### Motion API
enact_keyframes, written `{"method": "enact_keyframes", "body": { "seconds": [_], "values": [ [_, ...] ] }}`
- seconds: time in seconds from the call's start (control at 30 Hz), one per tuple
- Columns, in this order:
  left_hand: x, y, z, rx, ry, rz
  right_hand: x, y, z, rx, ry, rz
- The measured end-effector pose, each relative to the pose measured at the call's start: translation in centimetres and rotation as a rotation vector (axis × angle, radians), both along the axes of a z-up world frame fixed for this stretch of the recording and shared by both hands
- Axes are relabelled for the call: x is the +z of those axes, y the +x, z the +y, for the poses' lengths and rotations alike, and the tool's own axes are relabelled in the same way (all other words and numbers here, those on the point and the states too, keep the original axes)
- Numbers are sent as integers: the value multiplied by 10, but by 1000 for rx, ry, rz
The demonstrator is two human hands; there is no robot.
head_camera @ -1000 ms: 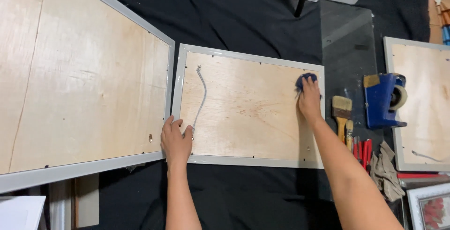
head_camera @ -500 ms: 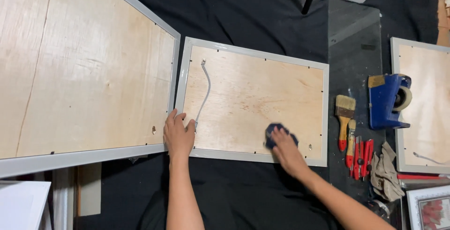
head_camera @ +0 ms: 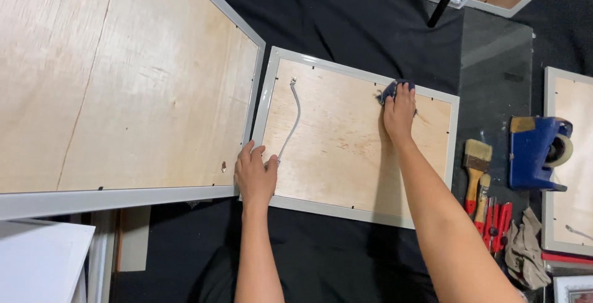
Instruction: The person is cleaning the back panels and surfaces of several picture frames using a brush and a cloth.
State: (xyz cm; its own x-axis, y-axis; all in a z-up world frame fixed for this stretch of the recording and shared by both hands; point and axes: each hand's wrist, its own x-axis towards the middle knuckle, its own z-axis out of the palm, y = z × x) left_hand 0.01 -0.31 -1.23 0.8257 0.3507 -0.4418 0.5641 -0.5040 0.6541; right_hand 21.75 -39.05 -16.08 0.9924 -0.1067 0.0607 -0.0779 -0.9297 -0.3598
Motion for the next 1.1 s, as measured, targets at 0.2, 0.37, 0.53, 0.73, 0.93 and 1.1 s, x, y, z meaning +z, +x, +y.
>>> {"method": "enact_keyframes", "body": {
  "seconds": [0.2, 0.37, 0.53, 0.73, 0.93, 1.1],
  "values": [
    [3, 0, 0, 2, -6, -5, 38, -48, 66, 94, -43, 39],
    [-7, -4, 0, -14, -18, -25, 42, -183, 92, 435, -141, 114],
    [-4, -5, 0, -36, -15, -28, 68, -260, 117, 730, -177, 246],
    [-3, -6, 1, 7, -54, -71, 51, -141, 121, 597, -196, 106],
    [-10, 0, 5, 45, -61, -55, 37, -7, 146, 189, -227, 57],
    [-26, 3, 10, 381, -384, -148, 61, -45, 187, 276, -188, 7]
  ]
}}
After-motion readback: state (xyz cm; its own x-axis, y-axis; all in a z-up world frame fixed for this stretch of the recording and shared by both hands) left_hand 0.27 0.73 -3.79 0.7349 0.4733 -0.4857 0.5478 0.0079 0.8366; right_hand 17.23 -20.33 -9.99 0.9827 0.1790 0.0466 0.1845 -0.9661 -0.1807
